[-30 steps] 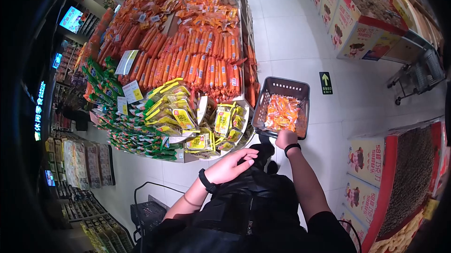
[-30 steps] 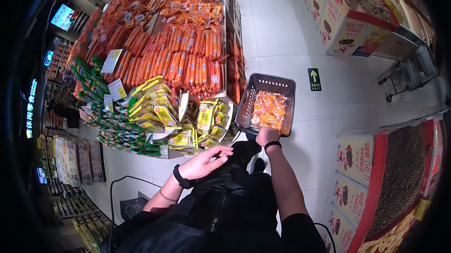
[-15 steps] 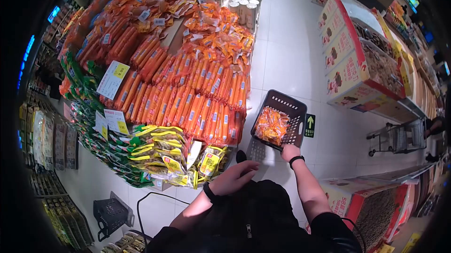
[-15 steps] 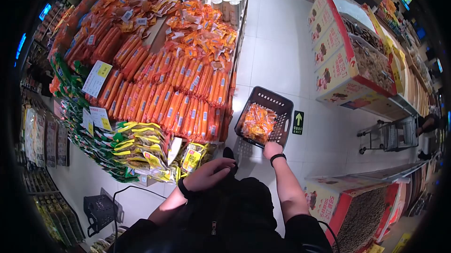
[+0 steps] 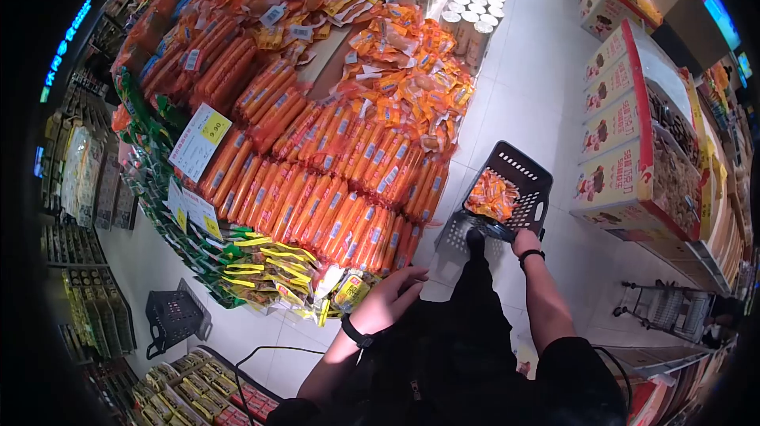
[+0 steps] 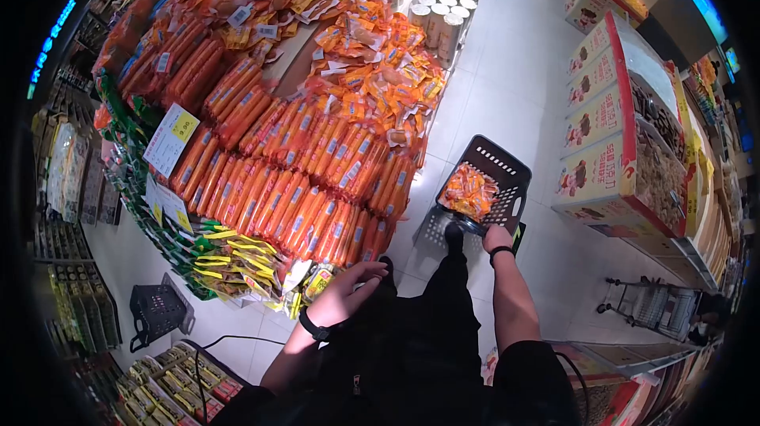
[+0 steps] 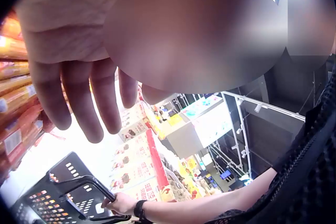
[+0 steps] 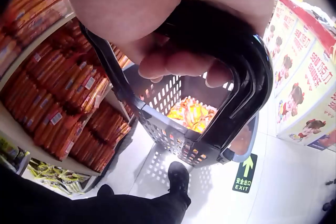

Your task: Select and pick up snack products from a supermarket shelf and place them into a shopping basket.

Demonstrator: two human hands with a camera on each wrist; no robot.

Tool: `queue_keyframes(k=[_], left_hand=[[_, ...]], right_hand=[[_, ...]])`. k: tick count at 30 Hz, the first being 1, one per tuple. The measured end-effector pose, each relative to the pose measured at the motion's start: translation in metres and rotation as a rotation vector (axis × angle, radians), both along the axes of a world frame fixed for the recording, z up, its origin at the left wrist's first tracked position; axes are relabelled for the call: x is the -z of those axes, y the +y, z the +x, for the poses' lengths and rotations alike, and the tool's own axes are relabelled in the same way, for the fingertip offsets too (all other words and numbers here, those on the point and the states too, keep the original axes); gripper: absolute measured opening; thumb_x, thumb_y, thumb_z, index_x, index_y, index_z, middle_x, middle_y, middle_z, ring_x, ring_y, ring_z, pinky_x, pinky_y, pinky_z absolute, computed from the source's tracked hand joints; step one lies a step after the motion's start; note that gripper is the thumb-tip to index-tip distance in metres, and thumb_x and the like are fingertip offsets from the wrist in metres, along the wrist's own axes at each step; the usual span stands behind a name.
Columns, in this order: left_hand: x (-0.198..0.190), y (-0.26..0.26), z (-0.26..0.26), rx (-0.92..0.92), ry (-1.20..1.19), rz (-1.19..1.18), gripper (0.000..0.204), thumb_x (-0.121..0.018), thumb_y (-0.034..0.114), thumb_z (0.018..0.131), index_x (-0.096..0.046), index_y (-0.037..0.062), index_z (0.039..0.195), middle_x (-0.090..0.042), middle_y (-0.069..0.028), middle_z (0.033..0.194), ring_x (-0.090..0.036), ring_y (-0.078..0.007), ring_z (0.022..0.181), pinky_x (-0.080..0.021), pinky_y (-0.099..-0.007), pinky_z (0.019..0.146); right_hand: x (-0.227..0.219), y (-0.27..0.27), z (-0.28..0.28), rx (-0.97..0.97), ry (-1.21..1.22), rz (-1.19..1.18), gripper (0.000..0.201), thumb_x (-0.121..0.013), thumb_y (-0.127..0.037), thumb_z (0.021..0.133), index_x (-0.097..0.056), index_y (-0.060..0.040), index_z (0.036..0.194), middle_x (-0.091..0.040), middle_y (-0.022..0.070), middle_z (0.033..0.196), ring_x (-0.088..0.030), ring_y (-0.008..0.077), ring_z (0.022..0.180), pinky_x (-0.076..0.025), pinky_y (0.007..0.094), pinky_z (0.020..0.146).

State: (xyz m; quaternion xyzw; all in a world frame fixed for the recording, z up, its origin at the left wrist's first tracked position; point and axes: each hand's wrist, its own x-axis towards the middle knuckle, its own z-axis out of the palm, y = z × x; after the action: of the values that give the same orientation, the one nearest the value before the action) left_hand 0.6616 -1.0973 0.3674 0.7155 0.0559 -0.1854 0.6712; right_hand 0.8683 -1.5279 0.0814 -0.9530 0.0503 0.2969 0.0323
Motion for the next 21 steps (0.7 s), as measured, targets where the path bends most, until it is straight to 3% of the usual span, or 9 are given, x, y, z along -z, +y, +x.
queue_keyframes(k=[4, 10, 11, 17, 21], left_hand=[[0.018, -0.026, 0.033, -0.102, -0.04, 0.081, 0.038, -0.063, 0.011, 0.114, -0.059, -0.0029, 0.149, -0.074, -0.0129, 0.137, -0.069, -0.0214, 0.132, -0.051, -0.0348, 0.116], [0.03, -0.105, 0.115, -0.356, 0.116, -0.088, 0.034, -0.059, 0.007, 0.116, -0.06, -0.0014, 0.148, -0.074, -0.0094, 0.135, -0.067, -0.0164, 0.13, -0.049, -0.0326, 0.116], [0.029, -0.122, 0.132, -0.358, 0.145, -0.086, 0.034, -0.059, 0.006, 0.116, -0.059, -0.0014, 0.149, -0.073, -0.01, 0.136, -0.067, -0.017, 0.13, -0.049, -0.0328, 0.116], [0.031, -0.195, 0.211, -0.281, 0.181, -0.061, 0.036, -0.059, 0.006, 0.115, -0.057, -0.0023, 0.15, -0.072, -0.0123, 0.138, -0.068, -0.0188, 0.131, -0.05, -0.0327, 0.116], [0.024, -0.22, 0.232, -0.277, 0.177, 0.012, 0.037, -0.059, 0.008, 0.115, -0.058, -0.0017, 0.15, -0.072, -0.0133, 0.138, -0.068, -0.0205, 0.131, -0.052, -0.0347, 0.115]], right_hand=[[-0.003, -0.008, 0.073, -0.086, -0.046, 0.038, 0.032, -0.067, -0.018, 0.095, -0.082, -0.0189, 0.123, -0.081, 0.0174, 0.12, -0.077, 0.0388, 0.113, -0.062, 0.0526, 0.1], [0.003, -0.057, 0.191, -0.192, -0.049, 0.087, 0.026, -0.066, -0.02, 0.091, -0.084, -0.0143, 0.108, -0.082, 0.0186, 0.108, -0.08, 0.0386, 0.105, -0.063, 0.0523, 0.094], [0.006, -0.065, 0.207, -0.187, -0.071, 0.097, 0.026, -0.065, -0.02, 0.093, -0.084, -0.0198, 0.111, -0.082, 0.0156, 0.106, -0.078, 0.0389, 0.102, -0.063, 0.0521, 0.092], [-0.008, -0.09, 0.314, -0.247, -0.025, 0.092, 0.027, -0.065, -0.017, 0.088, -0.085, -0.0169, 0.106, -0.083, 0.017, 0.104, -0.08, 0.0376, 0.1, -0.064, 0.0509, 0.091], [-0.011, -0.106, 0.356, -0.253, 0.004, 0.11, 0.028, -0.065, -0.018, 0.088, -0.085, -0.0134, 0.107, -0.082, 0.0198, 0.107, -0.08, 0.0392, 0.104, -0.063, 0.0522, 0.093]])
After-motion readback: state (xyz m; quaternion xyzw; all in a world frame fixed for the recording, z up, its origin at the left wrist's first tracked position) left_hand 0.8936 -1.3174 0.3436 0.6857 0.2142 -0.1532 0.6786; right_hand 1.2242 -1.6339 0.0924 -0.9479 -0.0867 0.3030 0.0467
